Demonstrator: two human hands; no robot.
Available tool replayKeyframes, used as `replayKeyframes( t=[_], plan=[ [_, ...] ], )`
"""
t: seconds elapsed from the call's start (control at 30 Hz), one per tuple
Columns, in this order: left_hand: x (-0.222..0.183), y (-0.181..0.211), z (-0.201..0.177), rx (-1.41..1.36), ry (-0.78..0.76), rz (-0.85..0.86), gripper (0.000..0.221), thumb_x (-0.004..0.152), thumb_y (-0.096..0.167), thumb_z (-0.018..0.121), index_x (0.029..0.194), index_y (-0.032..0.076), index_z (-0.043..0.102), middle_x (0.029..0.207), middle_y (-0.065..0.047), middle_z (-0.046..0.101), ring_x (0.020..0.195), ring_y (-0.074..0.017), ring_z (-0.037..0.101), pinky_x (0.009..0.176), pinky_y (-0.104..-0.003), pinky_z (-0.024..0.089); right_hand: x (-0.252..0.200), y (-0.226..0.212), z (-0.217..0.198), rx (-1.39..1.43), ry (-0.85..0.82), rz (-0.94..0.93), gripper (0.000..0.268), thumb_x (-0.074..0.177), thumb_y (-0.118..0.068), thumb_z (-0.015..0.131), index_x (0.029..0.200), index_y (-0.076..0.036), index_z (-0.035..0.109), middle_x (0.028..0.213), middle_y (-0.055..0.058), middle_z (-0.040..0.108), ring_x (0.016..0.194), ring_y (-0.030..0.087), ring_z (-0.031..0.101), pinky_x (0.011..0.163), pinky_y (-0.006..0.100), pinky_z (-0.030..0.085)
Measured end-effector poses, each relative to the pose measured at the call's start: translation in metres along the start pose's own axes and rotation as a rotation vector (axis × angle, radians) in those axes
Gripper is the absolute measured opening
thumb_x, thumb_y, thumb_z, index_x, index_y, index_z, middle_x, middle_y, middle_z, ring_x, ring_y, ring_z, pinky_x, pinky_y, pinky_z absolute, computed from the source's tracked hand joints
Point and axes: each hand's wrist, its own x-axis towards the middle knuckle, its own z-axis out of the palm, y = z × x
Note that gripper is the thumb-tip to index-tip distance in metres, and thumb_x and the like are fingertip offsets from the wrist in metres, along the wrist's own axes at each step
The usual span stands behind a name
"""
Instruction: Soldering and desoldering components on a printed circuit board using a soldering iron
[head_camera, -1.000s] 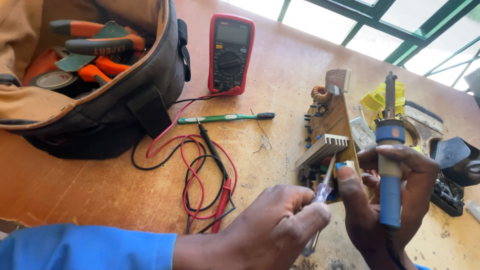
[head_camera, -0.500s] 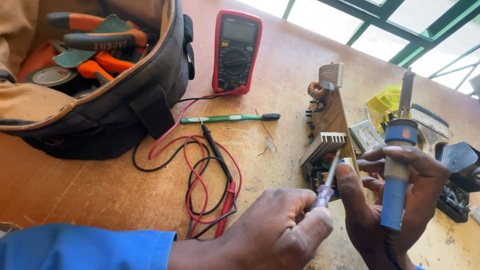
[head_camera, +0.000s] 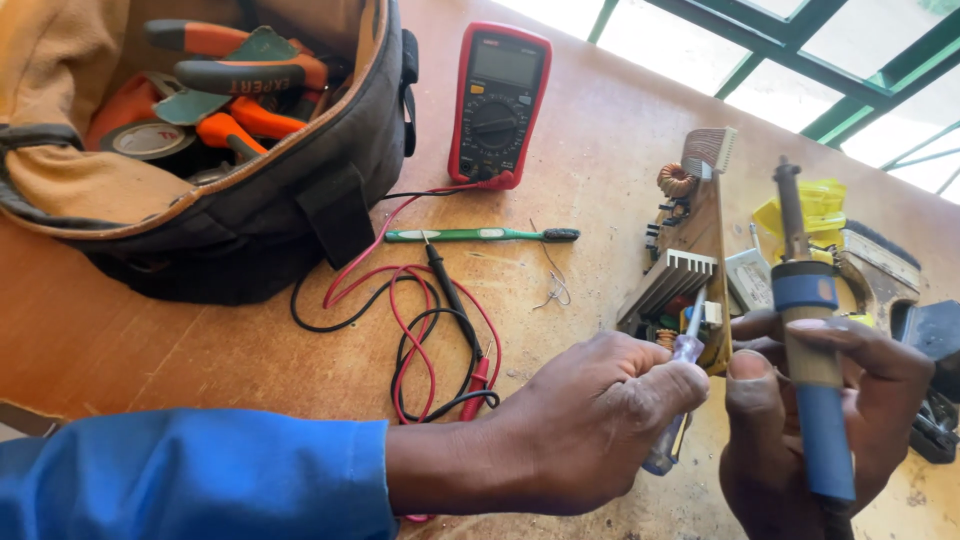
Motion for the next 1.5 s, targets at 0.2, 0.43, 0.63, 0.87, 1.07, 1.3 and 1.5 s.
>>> replayKeyframes(
  t=[0.2, 0.43, 0.63, 0.87, 1.07, 1.3, 1.5],
  plan=[
    [-0.007, 0.030, -0.010, 0.268, -0.029, -0.160, 0.043, 0.097, 0.035, 0.033, 0.065, 0.010, 0.049, 0.056, -0.011, 0.067, 0.064, -0.0306, 0.071, 0.060, -0.050, 0.048, 0.000, 0.004, 0.000, 0.022, -0.014, 0.144, 0.038, 0.103, -0.002, 0.064, 0.128, 0.000, 0.036, 0.109, 0.029, 0.064, 0.093, 0.028, 0.068, 0.085, 0.033, 0.056],
    [0.004, 0.013, -0.006, 0.334, 0.100, -0.038, 0.043, 0.099, 0.037, 0.032, 0.076, 0.008, 0.054, 0.079, -0.022, 0.068, 0.076, -0.0455, 0.062, 0.069, -0.058, 0.041, 0.002, 0.007, -0.005, -0.027, 0.006, 0.174, 0.040, 0.103, 0.001, 0.063, 0.131, 0.001, 0.036, 0.109, 0.030, 0.064, 0.092, 0.029, 0.068, 0.082, 0.034, 0.056],
    [0.016, 0.005, -0.015, 0.360, 0.113, 0.057, 0.040, 0.092, 0.039, 0.038, 0.061, 0.013, 0.038, 0.060, -0.005, 0.038, 0.057, -0.0248, 0.042, 0.055, -0.050, 0.031, 0.006, 0.009, -0.007, 0.018, 0.027, 0.188, 0.042, 0.101, 0.005, 0.061, 0.131, -0.002, 0.032, 0.109, 0.030, 0.064, 0.093, 0.029, 0.067, 0.087, 0.034, 0.056],
    [0.017, 0.004, -0.028, 0.378, 0.071, 0.034, 0.042, 0.092, 0.042, 0.038, 0.061, 0.014, 0.041, 0.062, -0.004, 0.038, 0.060, -0.0224, 0.041, 0.055, -0.047, 0.029, 0.005, 0.011, -0.008, -0.004, 0.033, 0.194, 0.042, 0.103, 0.005, 0.062, 0.132, -0.002, 0.033, 0.113, 0.029, 0.066, 0.093, 0.026, 0.068, 0.086, 0.030, 0.054],
    [0.030, -0.013, -0.043, 0.376, 0.040, 0.224, 0.042, 0.094, 0.042, 0.040, 0.062, 0.016, 0.034, 0.062, 0.001, 0.030, 0.056, -0.0160, 0.033, 0.053, -0.043, 0.024, 0.007, 0.018, -0.009, 0.016, 0.021, 0.153, 0.042, 0.102, 0.007, 0.061, 0.131, -0.003, 0.032, 0.109, 0.032, 0.064, 0.094, 0.031, 0.070, 0.087, 0.035, 0.058],
    [0.031, -0.012, -0.048, 0.300, -0.007, 0.159, 0.042, 0.092, 0.042, 0.043, 0.060, 0.015, 0.044, 0.050, 0.001, 0.048, 0.048, -0.0131, 0.046, 0.050, -0.038, 0.036, 0.009, 0.016, -0.009, -0.027, 0.025, 0.173, 0.046, 0.097, 0.006, 0.062, 0.130, -0.001, 0.031, 0.104, 0.031, 0.064, 0.088, 0.030, 0.069, 0.076, 0.035, 0.056],
    [0.019, 0.009, -0.015, 0.397, 0.119, 0.017, 0.045, 0.097, 0.040, 0.041, 0.063, 0.012, 0.052, 0.060, -0.007, 0.053, 0.058, -0.0260, 0.050, 0.056, -0.050, 0.033, 0.006, 0.010, -0.007, 0.056, 0.035, 0.169, 0.046, 0.098, 0.005, 0.065, 0.128, -0.003, 0.031, 0.109, 0.032, 0.066, 0.090, 0.029, 0.070, 0.077, 0.032, 0.057]
  ],
)
